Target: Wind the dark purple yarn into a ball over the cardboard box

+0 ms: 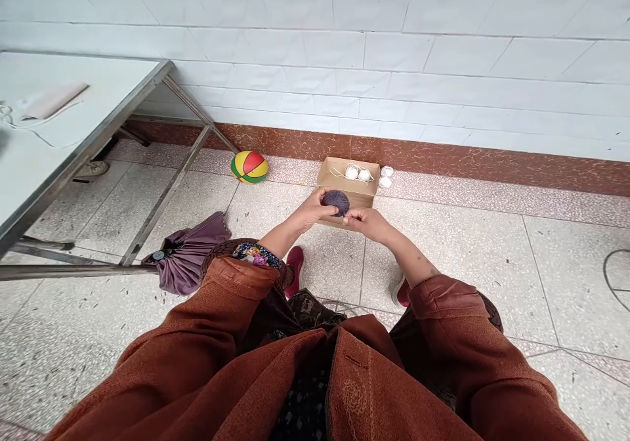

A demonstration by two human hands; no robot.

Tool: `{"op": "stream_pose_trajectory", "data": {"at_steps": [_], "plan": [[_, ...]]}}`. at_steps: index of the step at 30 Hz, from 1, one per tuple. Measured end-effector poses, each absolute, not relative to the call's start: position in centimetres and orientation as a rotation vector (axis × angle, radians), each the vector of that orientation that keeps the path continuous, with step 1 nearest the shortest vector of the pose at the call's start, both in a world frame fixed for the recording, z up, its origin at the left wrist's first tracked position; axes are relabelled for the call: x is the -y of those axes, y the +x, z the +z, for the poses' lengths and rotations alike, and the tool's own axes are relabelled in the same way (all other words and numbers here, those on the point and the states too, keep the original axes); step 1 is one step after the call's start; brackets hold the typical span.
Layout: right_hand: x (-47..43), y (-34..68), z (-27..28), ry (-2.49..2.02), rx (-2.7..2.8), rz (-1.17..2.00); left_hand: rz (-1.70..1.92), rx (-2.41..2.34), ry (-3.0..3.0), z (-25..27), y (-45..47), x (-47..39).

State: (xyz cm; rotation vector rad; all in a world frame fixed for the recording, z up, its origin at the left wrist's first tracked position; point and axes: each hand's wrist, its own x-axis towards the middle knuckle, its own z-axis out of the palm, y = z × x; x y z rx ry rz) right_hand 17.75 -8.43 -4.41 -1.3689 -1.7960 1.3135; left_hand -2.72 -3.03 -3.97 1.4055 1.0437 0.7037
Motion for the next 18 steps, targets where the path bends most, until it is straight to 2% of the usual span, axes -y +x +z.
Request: {"op": "stream_pose_trajectory", "data": {"at_steps": [4,9,13,18], "plan": [[8.5,18.1,-2.6,-1.235,1.701,1.423,0.533,-1.158,1.67,-4.0,-2.6,3.3],[7.6,18.4,-3.3,-1.278,1.495,1.212,0.334,-0.721,1.57,-3.4,-2.5,4.1],[7.2,18.3,-5.1,-1.357,1.447,1.13,0.409,-0.478,1.361,-3.0,-2.6,4.3],[7.5,17.6,-6.2,-1.551,1.533,1.058,0.571,-0.555,1.211,-2.9,-2.7,4.2]]}}
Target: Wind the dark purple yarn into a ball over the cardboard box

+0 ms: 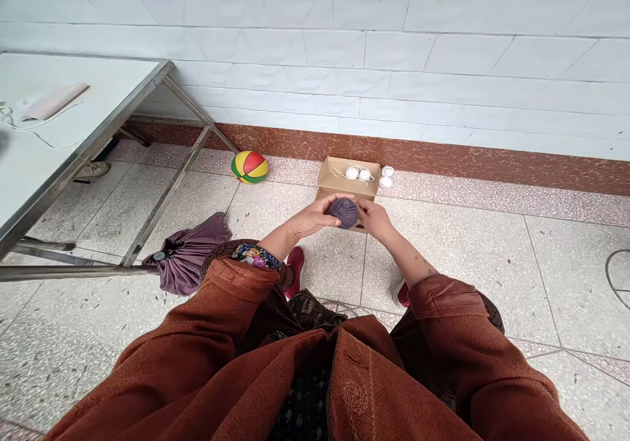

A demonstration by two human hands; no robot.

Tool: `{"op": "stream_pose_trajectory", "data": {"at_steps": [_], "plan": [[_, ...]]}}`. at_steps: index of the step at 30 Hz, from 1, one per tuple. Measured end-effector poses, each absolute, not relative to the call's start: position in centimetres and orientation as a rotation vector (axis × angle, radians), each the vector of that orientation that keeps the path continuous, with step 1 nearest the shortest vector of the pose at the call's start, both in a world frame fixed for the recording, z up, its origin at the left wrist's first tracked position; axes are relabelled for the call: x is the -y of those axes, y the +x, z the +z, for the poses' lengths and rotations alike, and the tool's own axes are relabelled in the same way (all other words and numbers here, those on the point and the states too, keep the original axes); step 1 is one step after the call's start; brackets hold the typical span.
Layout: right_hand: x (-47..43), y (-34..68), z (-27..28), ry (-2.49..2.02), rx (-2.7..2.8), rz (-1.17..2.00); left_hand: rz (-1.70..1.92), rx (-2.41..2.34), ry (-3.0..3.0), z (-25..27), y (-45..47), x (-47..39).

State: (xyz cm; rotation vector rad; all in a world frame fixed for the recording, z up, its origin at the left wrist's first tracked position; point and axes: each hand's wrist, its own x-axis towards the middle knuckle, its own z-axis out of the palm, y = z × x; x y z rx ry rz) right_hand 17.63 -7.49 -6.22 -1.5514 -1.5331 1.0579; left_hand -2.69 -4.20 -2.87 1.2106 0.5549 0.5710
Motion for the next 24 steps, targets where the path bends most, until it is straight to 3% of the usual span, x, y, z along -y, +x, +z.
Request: {"op": "stream_pose_trajectory", "data": {"at_steps": [4,10,15,20,24], "plan": [[8.2,17.1,-5.7,-1.552,1.732,1.149,0.708,-0.835,1.259,-3.1,-2.7,3.5],[8.4,17.5,-1.4,-1.195,1.891,1.326,0.704,-1.185,1.674,-3.8,-2.7,2.3],[5.8,18.5,0.5,-1.206,1.668,1.125,0.559,-0.868,1.613,-3.7,-2.6,2.9],[4.1,18.9,-2.8,-1.401,1.447,0.977,0.527,-0.486,1.315,-1.8,-2.5,2.9],[4.7,18.0,-5.0,-1.495,1.467,0.995,0.598,-0.483,1.184,-1.1,-2.0,1.2]]}}
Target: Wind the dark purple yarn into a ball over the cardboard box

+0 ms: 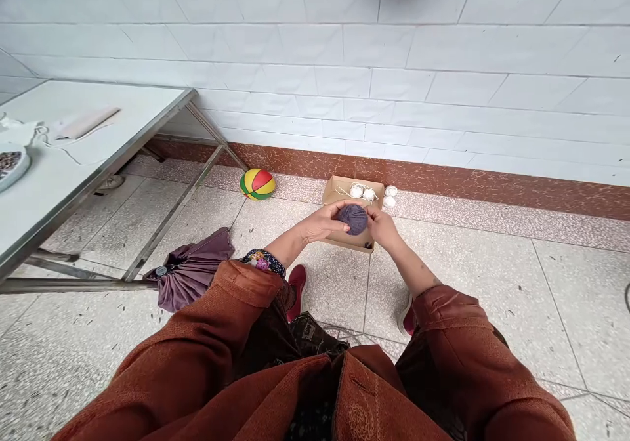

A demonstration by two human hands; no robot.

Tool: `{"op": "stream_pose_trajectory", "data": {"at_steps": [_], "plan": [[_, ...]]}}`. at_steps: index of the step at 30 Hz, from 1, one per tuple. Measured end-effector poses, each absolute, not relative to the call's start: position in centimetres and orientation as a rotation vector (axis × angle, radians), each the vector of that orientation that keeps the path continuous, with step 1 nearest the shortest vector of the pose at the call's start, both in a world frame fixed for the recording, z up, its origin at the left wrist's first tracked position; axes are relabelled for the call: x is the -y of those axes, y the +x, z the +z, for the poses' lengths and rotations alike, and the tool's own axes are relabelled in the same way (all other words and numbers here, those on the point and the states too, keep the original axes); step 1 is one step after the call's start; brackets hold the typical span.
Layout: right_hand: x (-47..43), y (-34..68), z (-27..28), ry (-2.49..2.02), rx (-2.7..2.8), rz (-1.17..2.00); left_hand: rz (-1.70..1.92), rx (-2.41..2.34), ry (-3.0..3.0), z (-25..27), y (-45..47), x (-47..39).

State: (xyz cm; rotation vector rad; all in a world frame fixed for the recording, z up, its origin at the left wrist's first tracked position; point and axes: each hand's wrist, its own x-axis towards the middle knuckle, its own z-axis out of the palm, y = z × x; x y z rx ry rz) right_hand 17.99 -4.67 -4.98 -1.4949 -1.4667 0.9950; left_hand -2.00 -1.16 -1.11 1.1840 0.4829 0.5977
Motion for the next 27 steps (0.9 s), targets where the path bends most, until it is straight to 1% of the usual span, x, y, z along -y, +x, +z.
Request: {"op": "stream_pose_trajectory", "data": {"at_steps": [4,7,10,13,16,20,27], "plan": [[6.3,16.7,-4.5,-1.479,1.659,0.963,0.718,-0.797,1.199,-2.2,-1.6,-0.7],[7.2,16.2,-2.9,-1.329,1.835,1.056,0.763,-1.071,1.456,-3.1,-1.6,-1.3],[7.1,16.2,-1.2,-1.221,1.784,1.14,0.715,-1.182,1.728,-3.7,-1.9,-1.1],[6.3,16.8,-0.4,-1.211,1.612,1.093,0.632,-1.067,1.769,-4.1,-2.1,-0.5],[5.4,17.4,-0.5,-1.259,1.464,1.005,0.542,-0.867,1.672,-4.0,-2.2,0.3],[4.7,18.2,-1.3,-1.344,1.342,0.963,0.462,-0.589,1.512,-3.1,-2.0,1.0],[4.5,18.9,-3.6,-1.476,1.452,1.002,0.547,-0.388,1.284,-1.2,-1.6,1.6]]}}
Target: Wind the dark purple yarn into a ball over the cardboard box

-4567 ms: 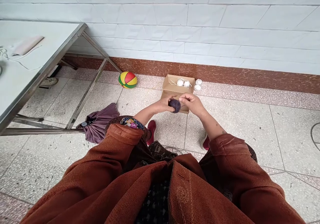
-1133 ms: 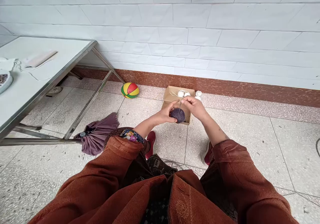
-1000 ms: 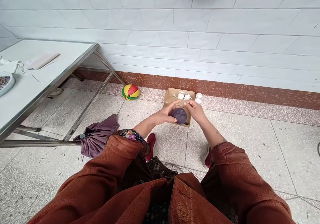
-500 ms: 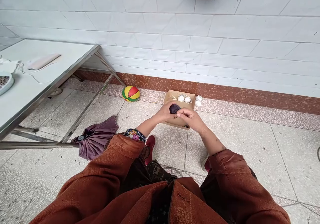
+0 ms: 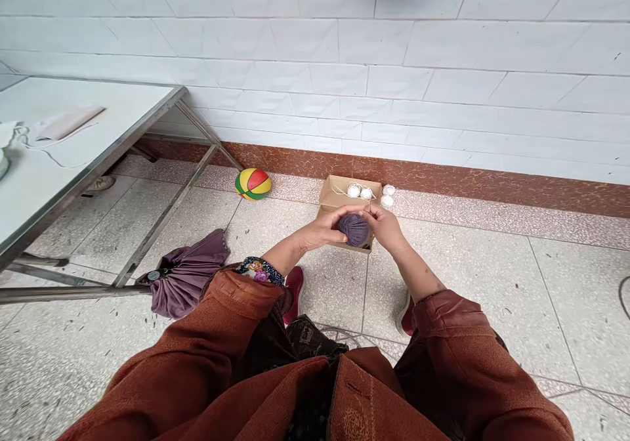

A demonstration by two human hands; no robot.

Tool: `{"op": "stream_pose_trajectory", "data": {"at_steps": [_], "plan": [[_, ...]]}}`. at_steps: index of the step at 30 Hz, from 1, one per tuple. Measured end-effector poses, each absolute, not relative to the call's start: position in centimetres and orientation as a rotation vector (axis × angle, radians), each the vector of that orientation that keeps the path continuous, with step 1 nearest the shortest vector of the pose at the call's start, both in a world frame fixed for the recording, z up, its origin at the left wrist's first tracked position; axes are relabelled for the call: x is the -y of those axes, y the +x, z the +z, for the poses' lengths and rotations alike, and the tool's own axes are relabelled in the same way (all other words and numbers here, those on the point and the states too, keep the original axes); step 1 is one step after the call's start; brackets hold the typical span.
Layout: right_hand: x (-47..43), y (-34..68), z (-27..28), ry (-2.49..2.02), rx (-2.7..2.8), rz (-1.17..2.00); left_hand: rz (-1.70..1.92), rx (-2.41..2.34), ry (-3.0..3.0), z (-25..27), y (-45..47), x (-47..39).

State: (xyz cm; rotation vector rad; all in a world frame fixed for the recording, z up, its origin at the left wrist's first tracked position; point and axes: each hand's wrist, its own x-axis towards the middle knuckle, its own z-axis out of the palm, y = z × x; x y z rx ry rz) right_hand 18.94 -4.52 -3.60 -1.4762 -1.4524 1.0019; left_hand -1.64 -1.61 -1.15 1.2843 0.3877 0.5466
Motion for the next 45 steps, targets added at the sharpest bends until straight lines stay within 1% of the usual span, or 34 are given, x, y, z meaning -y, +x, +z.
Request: {"op": "stream_pose_trajectory", "data": {"at_steps": [4,8,11,14,17,19,23,27,31,35,38,42,45], "plan": [[4.9,18.7,-4.4,-1.53,1.612,0.979,0.635,-0.494,1.194,-1.0,-1.6,1.7],[5.6,18.3,-3.8,-1.493,1.794,1.082,0.787,-0.805,1.206,-2.1,-1.6,0.8],[6.1,18.1,-2.6,-1.346,1.856,1.221,0.809,-1.001,1.367,-2.8,-1.6,0.3],[6.2,18.2,-1.1,-1.233,1.773,1.278,0.732,-1.08,1.621,-3.0,-1.5,0.6],[5.9,18.4,-0.2,-1.198,1.647,1.261,0.588,-1.061,1.753,-3.1,-1.3,1.3],[5.6,18.6,-0.1,-1.215,1.592,1.192,0.506,-0.921,1.748,-3.2,-1.1,1.7],[4.9,18.9,-1.3,-1.281,1.502,1.078,0.473,-0.534,1.546,-3.4,-0.9,2.0],[4.7,19.3,-3.1,-1.37,1.414,1.157,0.502,-0.393,1.285,-2.6,-0.9,2.0],[4.7,19.6,-4.4,-1.462,1.427,1.133,0.587,-0.477,1.122,-1.7,-1.1,2.1],[5.0,19.5,-4.7,-1.449,1.643,1.07,0.761,-0.637,0.998,-2.0,-1.0,1.8],[5.5,19.0,-4.0,-1.388,1.799,1.115,0.821,-0.756,0.945,-2.6,-1.0,1.4],[6.0,18.4,-2.1,-1.23,1.837,1.247,0.809,-0.993,1.192,-2.9,-1.1,1.2],[5.9,18.2,-0.8,-1.166,1.711,1.257,0.671,-1.06,1.469,-2.9,-1.2,1.5]]}}
